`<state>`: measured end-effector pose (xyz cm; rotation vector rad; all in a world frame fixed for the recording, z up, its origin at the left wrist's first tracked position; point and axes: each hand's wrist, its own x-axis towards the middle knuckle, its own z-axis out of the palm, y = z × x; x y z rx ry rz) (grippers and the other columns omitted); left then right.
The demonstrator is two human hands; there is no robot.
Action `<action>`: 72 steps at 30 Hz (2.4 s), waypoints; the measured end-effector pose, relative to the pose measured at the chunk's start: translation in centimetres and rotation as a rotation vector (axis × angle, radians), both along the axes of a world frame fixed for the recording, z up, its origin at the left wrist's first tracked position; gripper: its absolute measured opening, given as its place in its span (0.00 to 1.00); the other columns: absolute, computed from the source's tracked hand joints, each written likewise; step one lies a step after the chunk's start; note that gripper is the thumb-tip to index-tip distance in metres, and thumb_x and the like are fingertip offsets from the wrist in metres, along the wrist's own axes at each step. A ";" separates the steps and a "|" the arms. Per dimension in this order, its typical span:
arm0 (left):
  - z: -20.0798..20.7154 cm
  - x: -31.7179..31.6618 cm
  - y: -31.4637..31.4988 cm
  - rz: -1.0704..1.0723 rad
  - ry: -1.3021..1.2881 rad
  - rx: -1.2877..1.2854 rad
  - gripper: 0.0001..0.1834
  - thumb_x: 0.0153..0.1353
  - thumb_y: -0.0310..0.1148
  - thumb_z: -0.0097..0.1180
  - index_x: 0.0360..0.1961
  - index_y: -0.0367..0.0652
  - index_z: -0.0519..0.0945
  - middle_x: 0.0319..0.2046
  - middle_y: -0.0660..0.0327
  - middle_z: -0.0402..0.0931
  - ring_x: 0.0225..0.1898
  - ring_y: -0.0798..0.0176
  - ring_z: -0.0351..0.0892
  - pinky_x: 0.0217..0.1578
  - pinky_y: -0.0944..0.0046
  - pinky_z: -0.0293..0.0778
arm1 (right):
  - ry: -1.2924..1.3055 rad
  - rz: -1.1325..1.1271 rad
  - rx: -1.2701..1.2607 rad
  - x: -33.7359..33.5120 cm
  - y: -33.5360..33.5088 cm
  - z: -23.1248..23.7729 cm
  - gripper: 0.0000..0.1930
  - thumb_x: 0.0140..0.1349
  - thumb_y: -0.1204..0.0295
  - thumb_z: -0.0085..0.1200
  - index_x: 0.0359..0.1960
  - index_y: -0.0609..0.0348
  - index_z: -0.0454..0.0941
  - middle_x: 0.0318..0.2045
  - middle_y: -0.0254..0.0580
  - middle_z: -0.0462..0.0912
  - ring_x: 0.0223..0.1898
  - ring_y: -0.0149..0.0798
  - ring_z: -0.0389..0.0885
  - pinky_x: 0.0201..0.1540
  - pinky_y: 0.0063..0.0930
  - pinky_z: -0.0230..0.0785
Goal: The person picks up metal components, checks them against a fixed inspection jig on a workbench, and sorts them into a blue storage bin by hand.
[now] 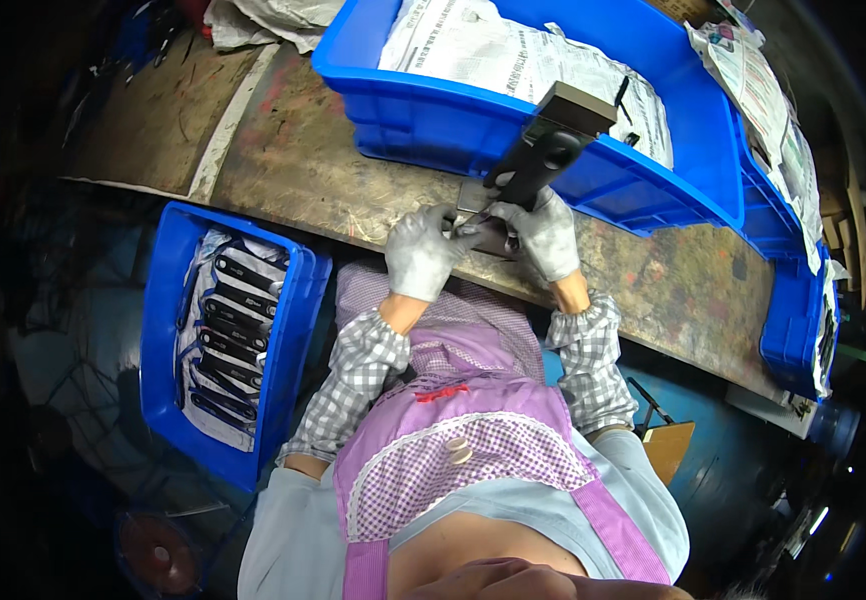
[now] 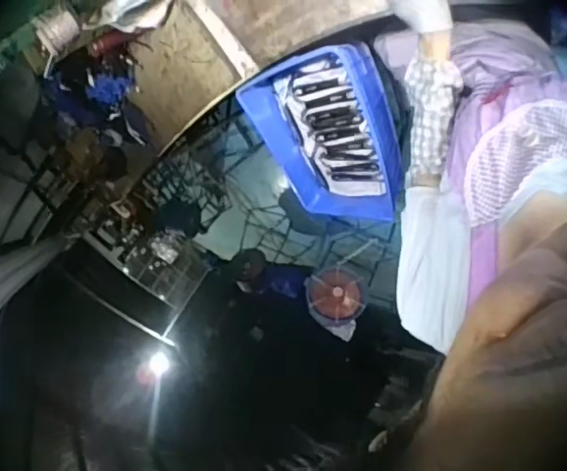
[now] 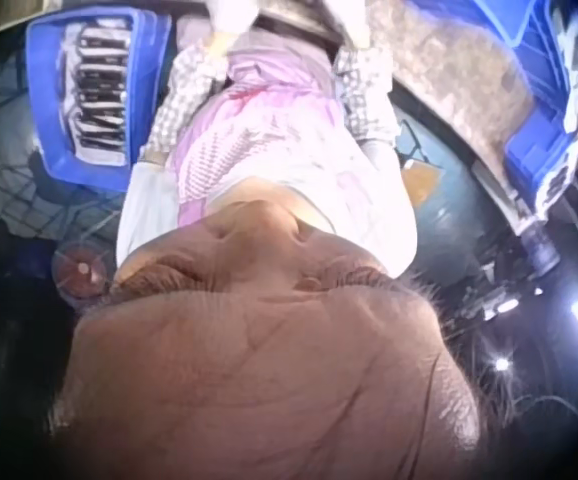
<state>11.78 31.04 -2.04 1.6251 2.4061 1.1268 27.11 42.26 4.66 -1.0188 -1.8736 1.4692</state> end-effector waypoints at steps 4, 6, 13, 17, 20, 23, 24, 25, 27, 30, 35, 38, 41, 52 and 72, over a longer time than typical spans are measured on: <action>0.4 1.0 1.3 0.099 0.068 -0.300 0.27 0.41 0.59 0.74 0.25 0.45 0.82 0.24 0.58 0.81 0.26 0.53 0.82 0.29 0.55 0.76 | -0.040 -0.201 -0.161 2.8 -0.1 -2.3 0.21 0.56 0.76 0.67 0.52 0.64 0.79 0.44 0.42 0.84 0.39 0.35 0.83 0.45 0.25 0.79; 0.4 1.2 1.6 0.038 -0.114 -0.298 0.28 0.40 0.60 0.74 0.24 0.46 0.81 0.22 0.58 0.80 0.26 0.53 0.81 0.29 0.55 0.76 | -0.337 -0.078 0.554 3.4 -0.3 -3.3 0.22 0.53 0.71 0.70 0.50 0.61 0.82 0.43 0.42 0.84 0.40 0.40 0.84 0.47 0.30 0.77; 0.7 -1.3 -2.7 -0.098 -0.419 -0.201 0.30 0.62 0.61 0.58 0.41 0.41 0.84 0.36 0.55 0.85 0.37 0.55 0.85 0.36 0.58 0.79 | 0.000 -0.200 0.057 -2.7 -3.5 -1.5 0.09 0.53 0.79 0.62 0.38 0.60 0.84 0.30 0.42 0.84 0.30 0.38 0.82 0.40 0.28 0.76; 2.3 -4.3 -10.7 -0.477 -1.759 -0.004 0.31 0.65 0.55 0.60 0.50 0.33 0.81 0.33 0.66 0.83 0.32 0.66 0.80 0.36 0.63 0.78 | 0.180 0.435 0.419 -8.0 -8.1 -1.8 0.13 0.48 0.88 0.52 0.35 0.62 0.83 0.30 0.41 0.85 0.34 0.38 0.85 0.40 0.31 0.77; 2.3 -6.7 -18.6 -0.030 -1.025 -0.193 0.34 0.60 0.48 0.67 0.57 0.30 0.77 0.30 0.54 0.83 0.22 0.68 0.77 0.27 0.63 0.76 | 0.192 0.720 0.429 -9.5 -9.7 -2.4 0.17 0.51 0.91 0.51 0.40 0.62 0.84 0.42 0.47 0.87 0.47 0.43 0.86 0.53 0.32 0.76; -0.5 -10.5 -30.1 0.805 -0.757 -0.089 0.30 0.61 0.46 0.65 0.58 0.36 0.79 0.44 0.53 0.85 0.39 0.60 0.84 0.45 0.64 0.79 | 0.123 0.595 0.470 -8.7 -8.5 -3.3 0.17 0.59 0.89 0.53 0.48 0.60 0.84 0.47 0.44 0.86 0.49 0.39 0.84 0.54 0.29 0.74; -2.0 -12.6 -34.1 1.038 -0.597 0.047 0.27 0.61 0.43 0.65 0.56 0.37 0.80 0.42 0.52 0.86 0.38 0.59 0.85 0.43 0.62 0.79 | -0.024 0.496 0.347 -8.1 -7.8 -3.5 0.19 0.59 0.89 0.53 0.50 0.60 0.84 0.47 0.43 0.86 0.48 0.35 0.84 0.52 0.27 0.74; -3.7 -14.9 -38.3 1.294 -0.548 0.022 0.24 0.61 0.42 0.65 0.53 0.37 0.82 0.37 0.53 0.87 0.31 0.56 0.85 0.35 0.59 0.80 | -0.177 0.407 0.210 -7.7 -7.1 -3.9 0.18 0.60 0.88 0.53 0.50 0.61 0.84 0.46 0.42 0.87 0.45 0.32 0.83 0.50 0.25 0.75; -7.4 -18.4 -45.7 1.573 -0.544 -0.025 0.24 0.58 0.48 0.61 0.47 0.39 0.83 0.39 0.39 0.83 0.43 0.40 0.84 0.45 0.48 0.79 | -0.196 0.354 0.076 -7.2 -6.1 -4.5 0.17 0.60 0.88 0.53 0.49 0.62 0.84 0.44 0.41 0.87 0.42 0.30 0.83 0.48 0.24 0.75; -12.5 -22.0 -51.0 1.652 -0.508 -0.320 0.32 0.58 0.55 0.59 0.55 0.41 0.78 0.45 0.36 0.81 0.49 0.33 0.80 0.50 0.44 0.76 | -0.157 0.542 0.275 -6.8 -5.8 -3.9 0.15 0.60 0.89 0.53 0.47 0.63 0.85 0.43 0.42 0.88 0.40 0.30 0.83 0.45 0.22 0.74; -14.2 -19.3 -50.6 1.325 -0.324 -0.009 0.27 0.65 0.53 0.55 0.43 0.35 0.84 0.42 0.43 0.83 0.43 0.42 0.82 0.45 0.52 0.75 | -0.310 0.599 0.045 -2.8 -2.8 5.7 0.08 0.53 0.86 0.59 0.32 0.62 0.86 0.31 0.42 0.87 0.34 0.36 0.84 0.37 0.27 0.74; -11.2 -19.3 -50.2 1.344 -0.288 -0.601 0.27 0.66 0.49 0.51 0.56 0.39 0.80 0.53 0.40 0.79 0.53 0.37 0.78 0.53 0.48 0.73 | 0.148 0.357 0.259 1.1 4.9 13.8 0.07 0.60 0.76 0.58 0.27 0.67 0.83 0.23 0.45 0.85 0.28 0.36 0.84 0.28 0.29 0.74; -7.5 -22.4 -47.7 1.229 -0.313 -1.049 0.26 0.66 0.47 0.53 0.55 0.38 0.80 0.57 0.44 0.77 0.55 0.40 0.78 0.56 0.49 0.72 | -0.129 0.098 0.465 0.9 13.7 16.8 0.14 0.64 0.71 0.60 0.47 0.66 0.83 0.33 0.41 0.85 0.27 0.30 0.79 0.32 0.25 0.73; 11.2 -18.3 -6.6 0.104 0.274 0.155 0.14 0.55 0.22 0.64 0.44 0.36 0.83 0.46 0.52 0.81 0.45 0.50 0.82 0.44 0.55 0.80 | -1.129 0.825 0.851 -3.1 19.6 4.6 0.18 0.58 0.64 0.57 0.44 0.66 0.81 0.38 0.57 0.86 0.41 0.54 0.86 0.44 0.41 0.79; 11.6 -11.3 22.3 -1.184 0.847 -0.879 0.24 0.46 0.49 0.70 0.32 0.36 0.86 0.30 0.51 0.85 0.35 0.47 0.86 0.39 0.54 0.81 | -0.937 0.942 0.636 0.1 21.8 10.1 0.20 0.48 0.62 0.64 0.41 0.61 0.83 0.37 0.53 0.86 0.40 0.55 0.85 0.45 0.43 0.78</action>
